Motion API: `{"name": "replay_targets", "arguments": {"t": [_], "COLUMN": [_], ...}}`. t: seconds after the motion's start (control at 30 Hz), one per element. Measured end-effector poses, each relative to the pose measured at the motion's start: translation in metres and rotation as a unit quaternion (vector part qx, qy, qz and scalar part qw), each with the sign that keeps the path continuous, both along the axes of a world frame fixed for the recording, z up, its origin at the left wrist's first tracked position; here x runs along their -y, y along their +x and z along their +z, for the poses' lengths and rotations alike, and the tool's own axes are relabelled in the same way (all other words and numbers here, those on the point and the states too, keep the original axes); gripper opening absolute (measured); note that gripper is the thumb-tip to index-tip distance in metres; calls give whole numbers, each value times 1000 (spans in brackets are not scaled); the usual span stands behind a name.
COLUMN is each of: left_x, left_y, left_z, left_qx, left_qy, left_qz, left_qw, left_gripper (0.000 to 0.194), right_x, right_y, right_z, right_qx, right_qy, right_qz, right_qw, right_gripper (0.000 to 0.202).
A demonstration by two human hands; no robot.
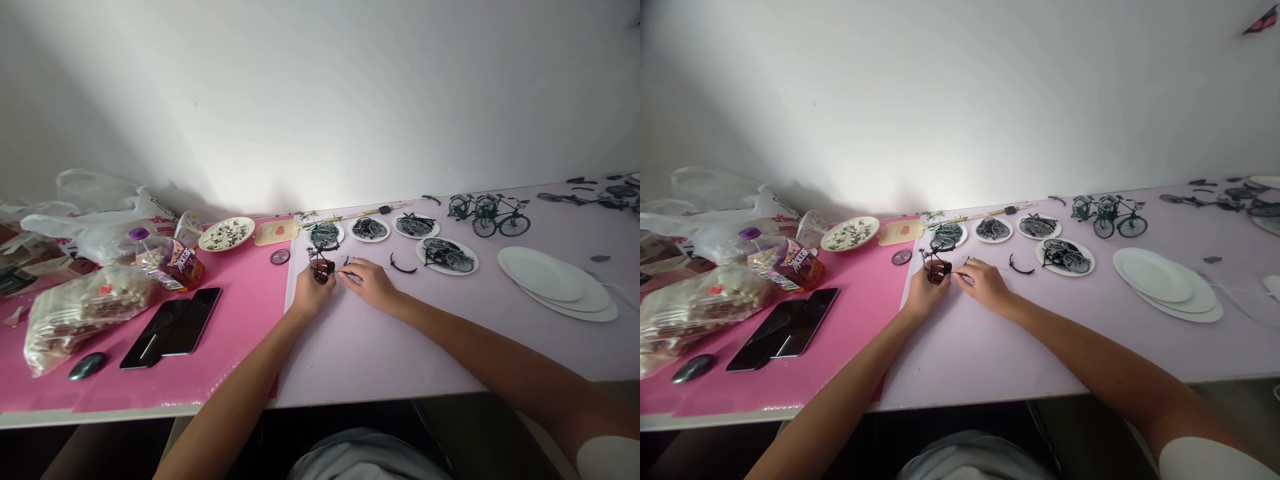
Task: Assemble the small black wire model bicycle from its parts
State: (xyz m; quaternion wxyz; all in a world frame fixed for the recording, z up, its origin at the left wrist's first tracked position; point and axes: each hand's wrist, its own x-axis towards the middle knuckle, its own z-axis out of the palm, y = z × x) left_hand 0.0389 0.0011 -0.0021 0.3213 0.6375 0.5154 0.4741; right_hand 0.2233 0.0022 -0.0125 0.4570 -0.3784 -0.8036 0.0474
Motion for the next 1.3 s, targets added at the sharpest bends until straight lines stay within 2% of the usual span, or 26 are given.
{"name": "replay_targets", "arguments": {"t": [0.17, 0.37, 0.53, 0.73, 0.93, 1.13, 1.3], "left_x": [2, 2, 1, -1, 0, 3, 4], "left_y": [1, 1, 2, 2, 2, 2, 3], "left_z": [1, 3, 6, 6, 3, 6, 7], "left_qx": [15, 37, 99, 162, 143, 129, 131], "left_qy": [1, -15, -67, -90, -87, -90, -94], "left_qz": [-5, 0, -24, -58, -82, -106, -102], "left_qw": [1000, 999, 993, 981, 983, 982, 982], "left_gripper": [25, 27, 31, 36, 36, 34, 33], "right_x": [2, 3, 1, 0, 3, 8, 9], "right_y": [0, -1, -2, -1, -2, -3, -4], "right_z": [4, 4, 2, 6, 7, 11, 11], "right_qx": [31, 16, -54, -155, -222, -234, -223], "right_qy": [-16, -47, -78, -109, -188, -197, -213], "right_qz": [-5, -14, -8, 10, 48, 77, 86], "right_qw": [999, 999, 995, 982, 956, 949, 947], "right_gripper": [21, 22, 27, 29, 33, 35, 35]}}
